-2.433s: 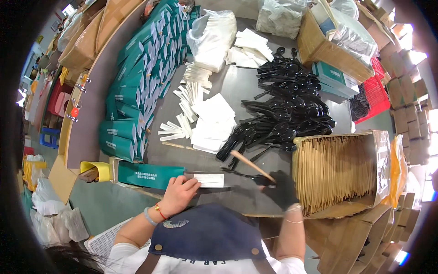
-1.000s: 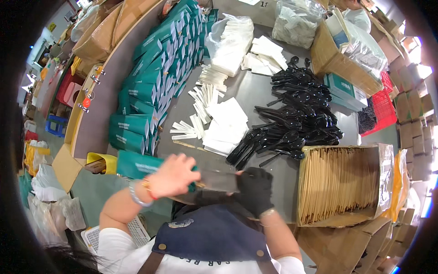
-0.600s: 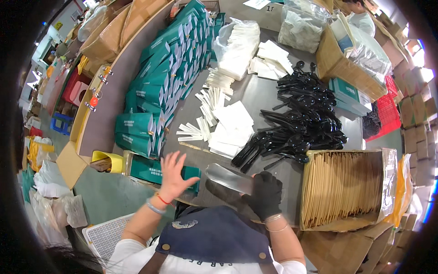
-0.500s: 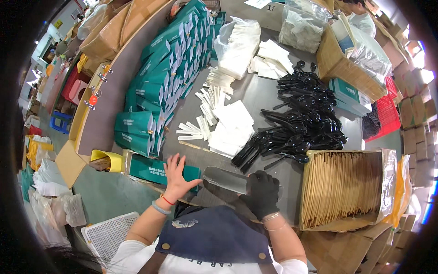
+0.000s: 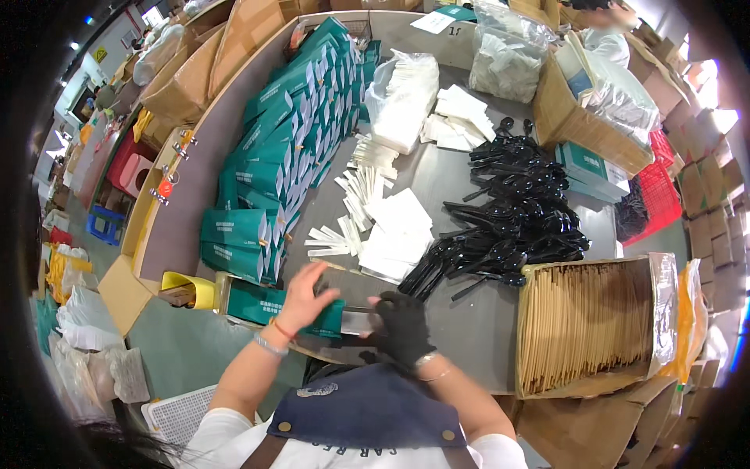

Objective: Packing chopsticks and small plastic components into paper sleeves at a workstation.

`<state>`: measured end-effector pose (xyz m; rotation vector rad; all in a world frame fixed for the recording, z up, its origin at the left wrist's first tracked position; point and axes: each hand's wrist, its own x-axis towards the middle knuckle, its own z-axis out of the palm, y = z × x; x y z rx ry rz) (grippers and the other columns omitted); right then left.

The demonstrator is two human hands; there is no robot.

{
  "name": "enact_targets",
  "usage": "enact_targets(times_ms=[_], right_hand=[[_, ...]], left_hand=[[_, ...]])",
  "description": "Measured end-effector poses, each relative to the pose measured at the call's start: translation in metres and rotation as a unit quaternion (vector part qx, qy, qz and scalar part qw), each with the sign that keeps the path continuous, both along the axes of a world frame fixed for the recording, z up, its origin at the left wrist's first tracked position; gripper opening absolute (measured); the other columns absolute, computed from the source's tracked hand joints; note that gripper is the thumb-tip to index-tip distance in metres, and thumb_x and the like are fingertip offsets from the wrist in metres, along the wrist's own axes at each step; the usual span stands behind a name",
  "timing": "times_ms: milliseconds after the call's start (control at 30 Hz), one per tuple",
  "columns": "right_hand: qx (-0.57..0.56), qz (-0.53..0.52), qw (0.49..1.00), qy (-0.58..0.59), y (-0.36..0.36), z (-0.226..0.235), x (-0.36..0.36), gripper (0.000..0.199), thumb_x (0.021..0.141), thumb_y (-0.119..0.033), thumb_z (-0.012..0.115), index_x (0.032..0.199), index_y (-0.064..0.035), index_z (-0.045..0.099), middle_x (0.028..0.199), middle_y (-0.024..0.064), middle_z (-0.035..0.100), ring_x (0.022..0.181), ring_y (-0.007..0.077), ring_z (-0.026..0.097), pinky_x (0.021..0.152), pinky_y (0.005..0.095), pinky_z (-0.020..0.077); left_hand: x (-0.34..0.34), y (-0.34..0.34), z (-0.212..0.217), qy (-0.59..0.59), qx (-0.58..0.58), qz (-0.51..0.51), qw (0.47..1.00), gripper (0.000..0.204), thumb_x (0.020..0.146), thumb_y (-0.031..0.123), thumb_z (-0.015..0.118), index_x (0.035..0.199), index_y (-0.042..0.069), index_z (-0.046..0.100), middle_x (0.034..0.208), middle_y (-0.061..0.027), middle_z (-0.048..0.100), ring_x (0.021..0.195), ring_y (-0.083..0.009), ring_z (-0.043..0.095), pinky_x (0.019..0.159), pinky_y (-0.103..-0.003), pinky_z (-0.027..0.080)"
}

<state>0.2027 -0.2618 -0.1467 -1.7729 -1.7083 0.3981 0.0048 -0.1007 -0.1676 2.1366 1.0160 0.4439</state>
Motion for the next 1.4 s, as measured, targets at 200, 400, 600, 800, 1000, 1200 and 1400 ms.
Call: enact_targets(times_ms=[200, 400, 600, 800, 1000, 1200, 1400], right_hand=[[0.074, -0.341, 0.937, -0.021, -0.111, -0.02, 0.12, 0.036, 0.077, -0.013, 0.075, 0.108, -0.0053, 0.061, 0.103, 0.0111, 0.06, 0.102, 0.0295, 0.058, 0.094, 0.0405, 0.0448], [-0.055, -0.619, 0.78, -0.079, -0.262, -0.037, 0.202, 0.03, 0.088, -0.015, 0.07, 0.108, 0.0053, 0.06, 0.108, 0.0181, 0.063, 0.103, 0.03, 0.06, 0.093, 0.0379, 0.0468], [-0.105, -0.605, 0.784, -0.092, -0.263, -0.038, 0.204, 0.018, 0.089, -0.01, 0.064, 0.098, 0.0048, 0.062, 0.098, 0.0189, 0.062, 0.095, 0.0346, 0.061, 0.086, 0.0399, 0.0473], [-0.167, -0.627, 0.748, -0.137, -0.257, -0.043, 0.204, 0.026, 0.092, -0.002, 0.053, 0.117, 0.0063, 0.054, 0.109, 0.0228, 0.06, 0.099, 0.036, 0.058, 0.087, 0.0386, 0.0466], [0.116, -0.62, 0.772, 0.075, -0.197, 0.007, 0.162, 0.026, 0.102, -0.02, 0.048, 0.111, 0.0026, 0.056, 0.1, 0.0099, 0.06, 0.091, 0.0213, 0.055, 0.082, 0.0325, 0.0451], [0.136, -0.419, 0.89, 0.12, -0.096, 0.007, 0.124, 0.012, 0.093, -0.008, 0.058, 0.1, 0.0015, 0.058, 0.087, 0.0172, 0.06, 0.079, 0.0297, 0.061, 0.072, 0.0329, 0.0486], [0.019, -0.315, 0.949, -0.022, -0.051, -0.002, 0.156, 0.018, 0.082, -0.012, 0.07, 0.099, -0.0122, 0.066, 0.087, 0.0095, 0.064, 0.08, 0.0308, 0.064, 0.068, 0.0384, 0.0512]], left_hand=[[0.018, 0.065, -0.027, 0.123, 0.173, 0.036, 0.977, 0.011, 0.076, 0.015, 0.073, 0.086, 0.013, 0.068, 0.091, -0.0071, 0.061, 0.093, -0.0308, 0.056, 0.081, -0.043, 0.044], [0.015, 0.071, -0.018, 0.058, 0.214, -0.051, 0.974, 0.01, 0.075, 0.013, 0.073, 0.076, 0.011, 0.064, 0.08, -0.006, 0.059, 0.081, -0.0295, 0.057, 0.074, -0.043, 0.044], [0.038, 0.055, 0.007, -0.007, 0.231, -0.076, 0.97, 0.011, 0.073, 0.009, 0.074, 0.075, 0.009, 0.063, 0.079, -0.0064, 0.06, 0.081, -0.0296, 0.058, 0.073, -0.042, 0.045], [0.108, 0.033, -0.007, -0.058, 0.181, -0.131, 0.973, 0.023, 0.071, 0.009, 0.078, 0.09, 0.008, 0.065, 0.102, -0.0095, 0.06, 0.099, -0.0324, 0.055, 0.084, -0.04, 0.046], [0.117, 0.03, -0.016, 0.002, 0.212, -0.112, 0.971, 0.04, 0.066, 0.012, 0.081, 0.102, 0.01, 0.063, 0.106, -0.0092, 0.058, 0.1, -0.0318, 0.055, 0.083, -0.042, 0.046], [0.119, 0.027, -0.011, -0.023, 0.21, -0.127, 0.969, 0.03, 0.07, 0.012, 0.079, 0.093, 0.007, 0.063, 0.082, -0.009, 0.061, 0.076, -0.0331, 0.059, 0.068, -0.044, 0.047], [0.084, -0.013, 0.048, -0.011, -0.109, -0.156, 0.982, 0.02, 0.076, 0.012, 0.076, 0.088, 0.0, 0.065, 0.076, -0.0137, 0.067, 0.067, -0.0217, 0.065, 0.064, -0.031, 0.05]])
